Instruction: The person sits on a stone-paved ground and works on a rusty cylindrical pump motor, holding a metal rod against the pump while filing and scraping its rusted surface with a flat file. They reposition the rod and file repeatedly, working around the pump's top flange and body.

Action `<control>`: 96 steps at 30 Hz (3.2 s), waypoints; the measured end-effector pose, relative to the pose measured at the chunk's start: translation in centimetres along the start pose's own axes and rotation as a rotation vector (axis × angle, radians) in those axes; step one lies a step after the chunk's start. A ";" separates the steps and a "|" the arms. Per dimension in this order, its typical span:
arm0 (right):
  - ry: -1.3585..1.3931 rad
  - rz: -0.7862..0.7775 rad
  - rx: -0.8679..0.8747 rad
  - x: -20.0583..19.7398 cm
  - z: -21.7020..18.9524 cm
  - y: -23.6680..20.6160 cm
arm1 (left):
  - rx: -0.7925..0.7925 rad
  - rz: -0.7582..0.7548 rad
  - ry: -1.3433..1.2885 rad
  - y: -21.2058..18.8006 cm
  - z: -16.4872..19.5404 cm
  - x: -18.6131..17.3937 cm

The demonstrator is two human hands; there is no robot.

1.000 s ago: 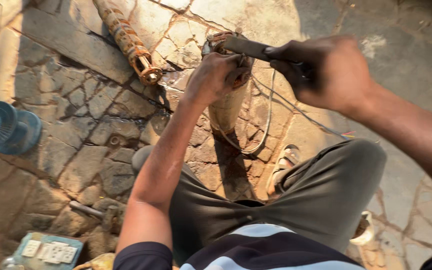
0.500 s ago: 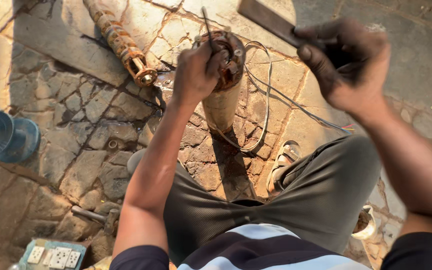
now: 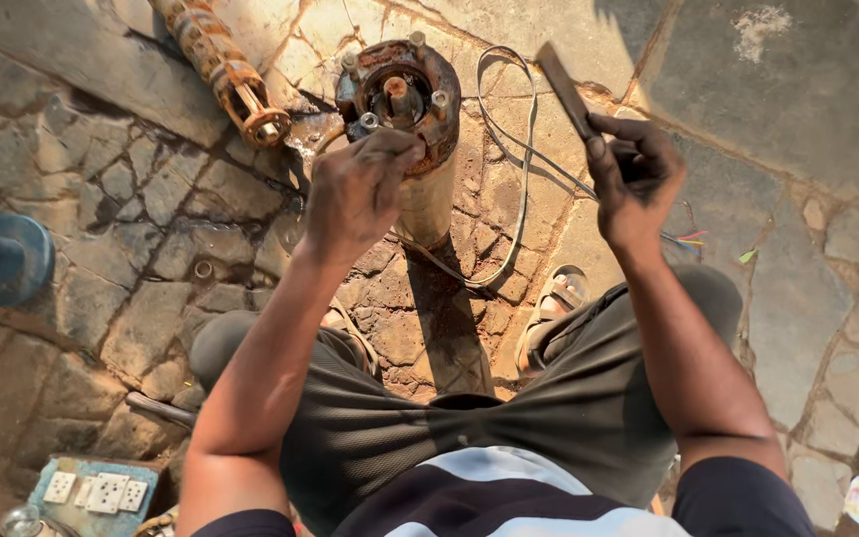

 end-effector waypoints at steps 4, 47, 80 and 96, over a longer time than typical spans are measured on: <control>0.035 -0.001 -0.010 -0.7 4.5 4.1 | 0.110 0.104 -0.041 0.4 -3.9 3.8; 0.226 -0.006 -0.576 1.2 -3.0 -14.6 | 0.177 0.208 0.153 -4.5 1.4 11.9; -0.013 -0.050 -0.599 3.8 -2.7 -13.5 | 0.179 0.150 0.200 -4.5 0.8 10.7; 0.007 -0.195 -0.541 3.9 -6.0 -12.7 | 0.145 0.149 0.241 -4.5 -0.7 10.6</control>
Point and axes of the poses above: each hand's wrist, its own y-axis towards the middle knuckle, its own x-axis out of the palm, z = x × y, the point moved 5 cm from there along y, towards the middle knuckle, and after that the axes turned 7 degrees about z, right-handed, at the moved point
